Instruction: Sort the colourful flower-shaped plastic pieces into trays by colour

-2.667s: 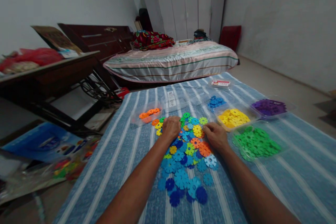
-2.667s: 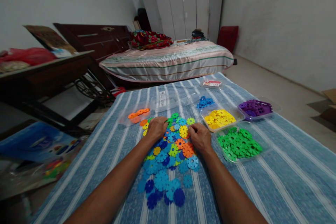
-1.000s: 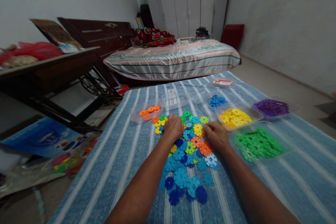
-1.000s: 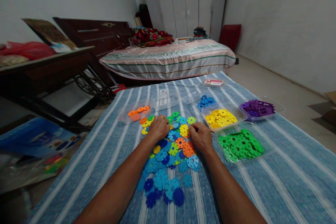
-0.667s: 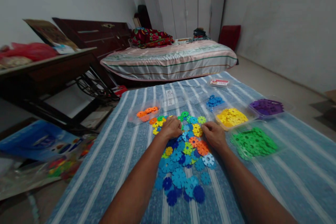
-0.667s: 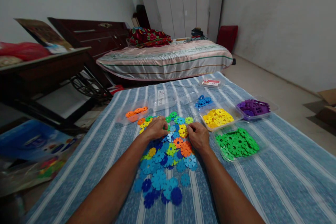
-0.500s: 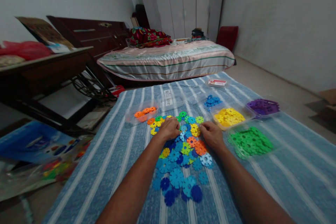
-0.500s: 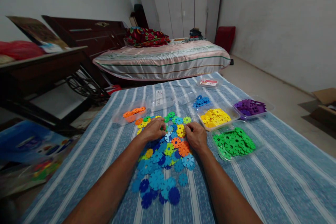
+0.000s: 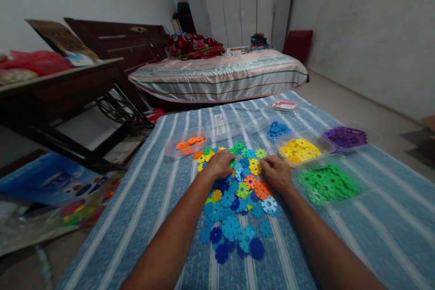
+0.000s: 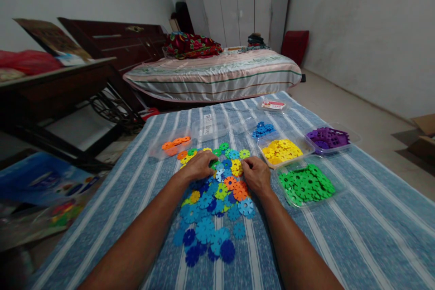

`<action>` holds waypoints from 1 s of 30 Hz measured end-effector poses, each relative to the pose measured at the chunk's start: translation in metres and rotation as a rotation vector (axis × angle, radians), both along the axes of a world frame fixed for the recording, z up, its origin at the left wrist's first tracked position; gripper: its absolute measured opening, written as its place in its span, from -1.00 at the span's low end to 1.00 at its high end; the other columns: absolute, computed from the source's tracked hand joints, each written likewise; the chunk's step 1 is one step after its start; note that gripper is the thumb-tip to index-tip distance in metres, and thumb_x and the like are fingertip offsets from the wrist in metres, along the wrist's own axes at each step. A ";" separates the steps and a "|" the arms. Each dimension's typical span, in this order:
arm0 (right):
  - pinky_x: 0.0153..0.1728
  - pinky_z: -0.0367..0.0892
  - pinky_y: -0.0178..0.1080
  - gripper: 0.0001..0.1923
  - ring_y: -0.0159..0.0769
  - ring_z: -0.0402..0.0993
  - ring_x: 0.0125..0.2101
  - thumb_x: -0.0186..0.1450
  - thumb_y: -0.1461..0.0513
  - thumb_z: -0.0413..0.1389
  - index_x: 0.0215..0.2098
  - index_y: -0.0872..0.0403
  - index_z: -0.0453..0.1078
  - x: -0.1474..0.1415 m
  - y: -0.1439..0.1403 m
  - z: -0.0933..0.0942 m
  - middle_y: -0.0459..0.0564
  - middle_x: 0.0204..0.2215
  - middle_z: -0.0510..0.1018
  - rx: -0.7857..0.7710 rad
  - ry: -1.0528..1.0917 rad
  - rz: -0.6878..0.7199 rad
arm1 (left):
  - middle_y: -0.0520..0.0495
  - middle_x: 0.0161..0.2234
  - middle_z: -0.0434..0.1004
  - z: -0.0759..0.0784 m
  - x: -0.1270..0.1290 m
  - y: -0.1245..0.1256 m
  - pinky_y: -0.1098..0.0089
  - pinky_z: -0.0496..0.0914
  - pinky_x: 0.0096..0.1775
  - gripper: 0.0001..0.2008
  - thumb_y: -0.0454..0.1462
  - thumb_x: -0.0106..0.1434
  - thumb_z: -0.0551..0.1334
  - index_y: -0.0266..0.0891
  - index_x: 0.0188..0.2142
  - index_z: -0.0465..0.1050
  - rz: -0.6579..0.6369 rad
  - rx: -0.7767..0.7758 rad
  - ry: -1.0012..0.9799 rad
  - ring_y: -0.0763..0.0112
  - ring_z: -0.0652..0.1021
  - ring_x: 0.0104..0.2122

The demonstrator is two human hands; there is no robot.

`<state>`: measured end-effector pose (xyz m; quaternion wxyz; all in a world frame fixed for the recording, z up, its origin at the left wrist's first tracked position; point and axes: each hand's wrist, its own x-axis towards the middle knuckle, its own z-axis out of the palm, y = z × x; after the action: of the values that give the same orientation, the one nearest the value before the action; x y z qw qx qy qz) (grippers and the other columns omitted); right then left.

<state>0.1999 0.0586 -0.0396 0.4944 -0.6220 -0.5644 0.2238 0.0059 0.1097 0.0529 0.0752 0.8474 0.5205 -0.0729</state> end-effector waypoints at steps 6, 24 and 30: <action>-0.37 0.24 -0.27 -0.68 -0.28 0.44 -0.43 0.24 0.08 0.02 -0.51 0.05 0.49 0.001 0.000 -0.001 -0.06 -0.50 0.55 0.004 0.004 0.009 | -0.06 -0.33 0.57 0.001 0.003 0.009 0.35 0.34 -0.19 -0.86 -0.35 -0.03 0.30 -0.16 -0.40 0.53 -0.009 -0.043 0.088 0.18 0.52 -0.20; -0.35 0.23 -0.27 -0.68 -0.27 0.44 -0.41 0.24 0.07 0.00 -0.50 0.05 0.49 -0.001 0.000 0.001 -0.05 -0.47 0.55 0.003 -0.001 -0.002 | 0.15 -0.72 0.20 0.007 -0.018 0.015 0.47 0.10 -0.51 -0.81 -0.29 -0.06 0.25 -0.25 -0.71 0.29 0.335 -0.087 -0.585 0.53 0.27 -0.61; -0.42 0.23 -0.29 -0.70 -0.29 0.42 -0.46 0.23 0.08 0.02 -0.50 0.05 0.47 0.002 0.002 -0.005 -0.06 -0.53 0.52 0.011 -0.017 -0.004 | 0.14 -0.66 0.29 0.029 0.043 -0.017 0.50 0.16 -0.48 -0.85 -0.28 0.00 0.28 -0.29 -0.63 0.41 0.228 -0.261 -0.900 0.56 0.31 -0.58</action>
<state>0.2018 0.0607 -0.0448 0.4936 -0.6221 -0.5686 0.2144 0.0494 0.0929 0.0824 0.4064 0.7159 0.5123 0.2449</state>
